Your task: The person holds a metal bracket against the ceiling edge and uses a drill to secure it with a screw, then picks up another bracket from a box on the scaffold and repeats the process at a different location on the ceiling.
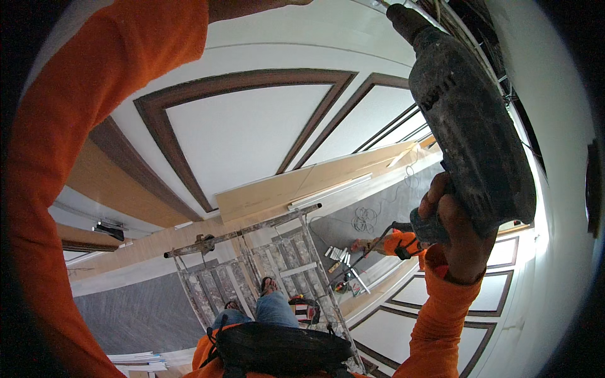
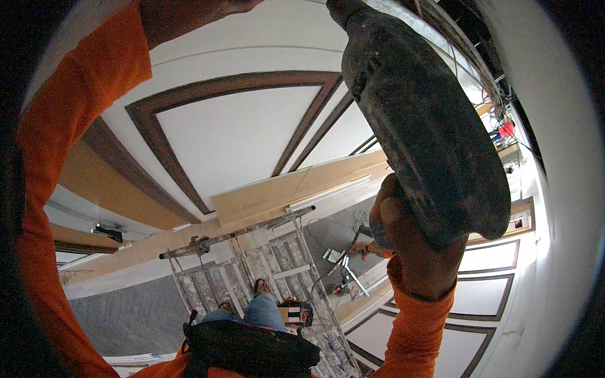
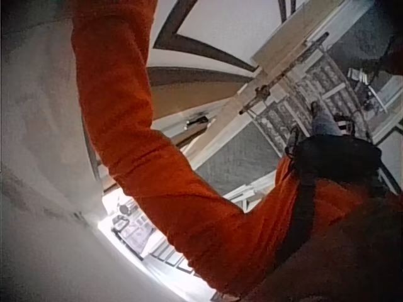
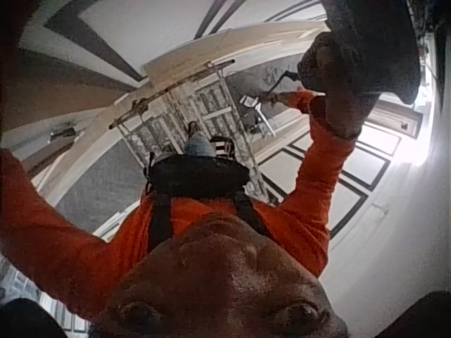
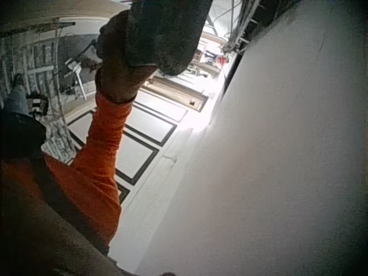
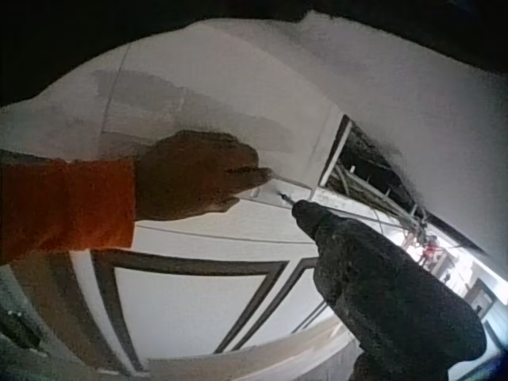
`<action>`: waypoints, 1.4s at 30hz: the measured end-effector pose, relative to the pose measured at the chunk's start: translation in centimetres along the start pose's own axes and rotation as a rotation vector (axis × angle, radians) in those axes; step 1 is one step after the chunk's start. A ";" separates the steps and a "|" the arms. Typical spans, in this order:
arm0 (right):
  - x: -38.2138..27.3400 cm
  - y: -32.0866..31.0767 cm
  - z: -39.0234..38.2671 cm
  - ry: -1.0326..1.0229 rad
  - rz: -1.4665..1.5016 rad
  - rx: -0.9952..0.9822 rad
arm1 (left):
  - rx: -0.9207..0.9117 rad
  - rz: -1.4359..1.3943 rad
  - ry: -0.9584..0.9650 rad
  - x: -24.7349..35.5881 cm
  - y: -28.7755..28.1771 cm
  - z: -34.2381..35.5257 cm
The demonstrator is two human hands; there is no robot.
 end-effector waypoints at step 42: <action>2.5 -1.4 2.0 -0.184 -0.300 0.062 | -0.046 0.034 -0.004 0.0 -0.1 0.2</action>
Point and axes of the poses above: each hand's wrist, its own z-axis towards the middle knuckle, its own y-axis out of the palm, x = y × z, the point moved 1 cm from there along z, towards the middle knuckle, and after that the axes turned 3 degrees about -x, right-handed, at the moved point
